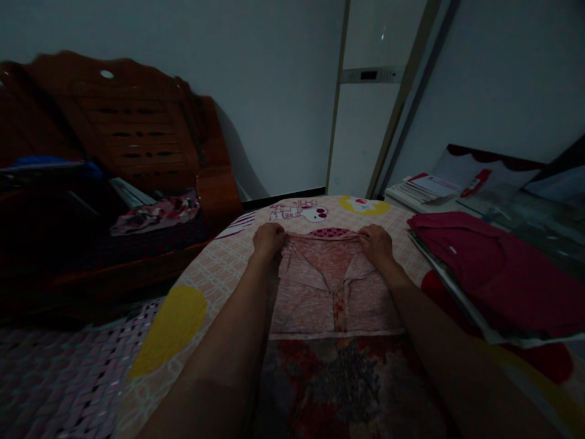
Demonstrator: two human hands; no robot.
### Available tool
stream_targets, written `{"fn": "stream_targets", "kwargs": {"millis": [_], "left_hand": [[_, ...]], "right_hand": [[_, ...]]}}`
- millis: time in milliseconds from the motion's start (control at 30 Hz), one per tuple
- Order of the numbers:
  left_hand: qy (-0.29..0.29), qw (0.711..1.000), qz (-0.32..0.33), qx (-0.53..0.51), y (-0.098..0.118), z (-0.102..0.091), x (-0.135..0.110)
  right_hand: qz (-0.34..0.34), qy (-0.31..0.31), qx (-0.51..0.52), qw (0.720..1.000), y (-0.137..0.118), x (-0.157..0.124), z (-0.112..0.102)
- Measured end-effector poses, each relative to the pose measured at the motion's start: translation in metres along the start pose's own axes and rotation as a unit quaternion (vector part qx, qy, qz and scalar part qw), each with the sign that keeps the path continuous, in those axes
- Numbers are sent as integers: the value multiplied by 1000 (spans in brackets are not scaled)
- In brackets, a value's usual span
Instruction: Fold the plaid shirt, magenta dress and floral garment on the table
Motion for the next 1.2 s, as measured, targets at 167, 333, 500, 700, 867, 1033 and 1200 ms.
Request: {"fn": "stream_targets", "kwargs": {"millis": [167, 333, 500, 700, 867, 1033, 1200], "left_hand": [[8, 998, -39, -58, 3, -10, -3], [43, 975, 30, -218, 9, -8, -1], [-21, 955, 66, -289, 8, 3, 3], [6, 963, 76, -258, 9, -4, 1], [-30, 968, 104, -226, 17, -4, -1], [-5, 974, 189, -123, 21, 7, 3], [-59, 973, 222, -13, 21, 33, 2]], "right_hand": [[41, 22, 32, 998, -6, 2, -11], [109, 77, 202, 970, -2, 5, -16], [154, 109, 303, 934, 4, 4, -20], [233, 95, 360, 898, 6, 1, -24], [260, 109, 411, 867, 9, 4, -22], [272, 107, 445, 847, 14, 6, -11], [242, 13, 300, 923, 13, 6, 1]]}}
Point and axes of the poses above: each hand's wrist, its own x-axis towards the middle knuckle, its own z-axis out of the palm, y = z × x, the point moved 4 cm from there along x, towards the middle knuckle, and after that the axes turned 4 degrees about -z, right-handed, at the moved point
